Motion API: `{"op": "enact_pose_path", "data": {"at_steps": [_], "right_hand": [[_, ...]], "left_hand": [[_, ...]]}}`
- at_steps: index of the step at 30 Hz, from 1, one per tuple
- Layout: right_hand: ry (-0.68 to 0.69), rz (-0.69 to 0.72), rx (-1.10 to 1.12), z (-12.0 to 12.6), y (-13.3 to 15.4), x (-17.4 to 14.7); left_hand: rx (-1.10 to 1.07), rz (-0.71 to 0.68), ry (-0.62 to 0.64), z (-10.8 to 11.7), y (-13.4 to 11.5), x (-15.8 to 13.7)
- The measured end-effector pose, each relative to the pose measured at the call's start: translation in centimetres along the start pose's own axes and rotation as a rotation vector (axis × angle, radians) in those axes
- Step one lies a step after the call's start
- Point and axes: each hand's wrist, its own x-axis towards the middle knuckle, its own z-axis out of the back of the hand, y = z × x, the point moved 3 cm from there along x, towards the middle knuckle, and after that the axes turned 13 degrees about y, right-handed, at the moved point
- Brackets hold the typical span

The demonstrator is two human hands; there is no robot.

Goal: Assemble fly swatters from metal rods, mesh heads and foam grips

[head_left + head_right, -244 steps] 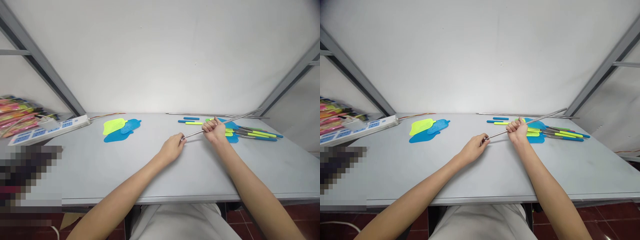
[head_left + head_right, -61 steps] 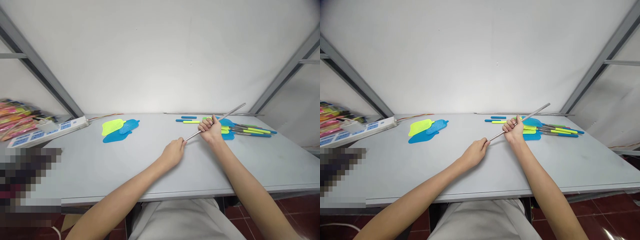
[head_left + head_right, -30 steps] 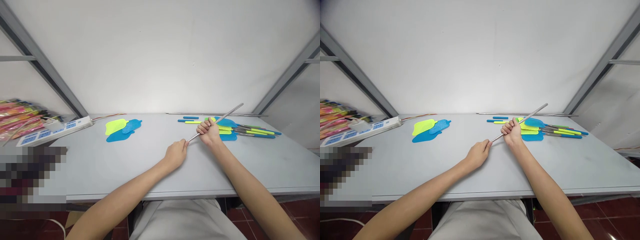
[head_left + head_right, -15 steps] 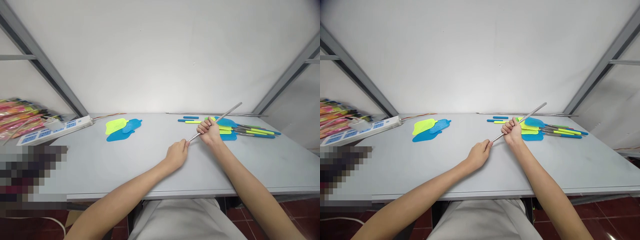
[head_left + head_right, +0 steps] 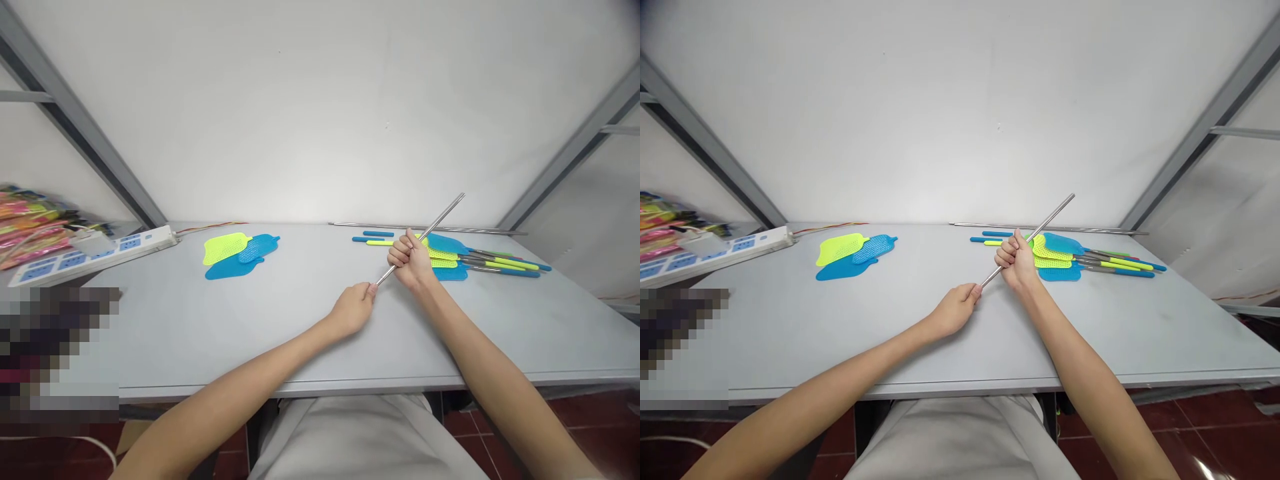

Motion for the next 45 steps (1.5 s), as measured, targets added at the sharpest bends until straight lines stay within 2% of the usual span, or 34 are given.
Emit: {"op": "enact_pose_path", "data": {"at_steps": [15,22,26,32,40,45], "right_hand": [[0.019,0.091,-0.099,-0.4,-0.3,-0.3],[0.084,0.01,-0.069,-1.0,-1.6,-0.5],[0.072,0.007,-0.076,-1.1,-1.8,-0.5],[0.094,-0.005,-0.141,-2.0,-0.7,-0.6],[0.141,-0.047,-0.141,-1.9,0.0,-0.6],[0.163,-0.035,-0.144,-1.9,0.4,-0.6]], "left_hand": [[-0.394,-0.067,0.141,0.0,1.0,0.8],[-0.681,-0.003,0.341,0.1,0.1,0.1],[-0.7,0.02,0.338,0.2,-0.3,0.0],[-0.722,0.017,0.311,0.0,-0.5,0.3],[-0.78,0.012,0.38,-0.4,-0.2,0.6],[-0.8,0.002,0.369,-0.5,0.0,0.8]]}}
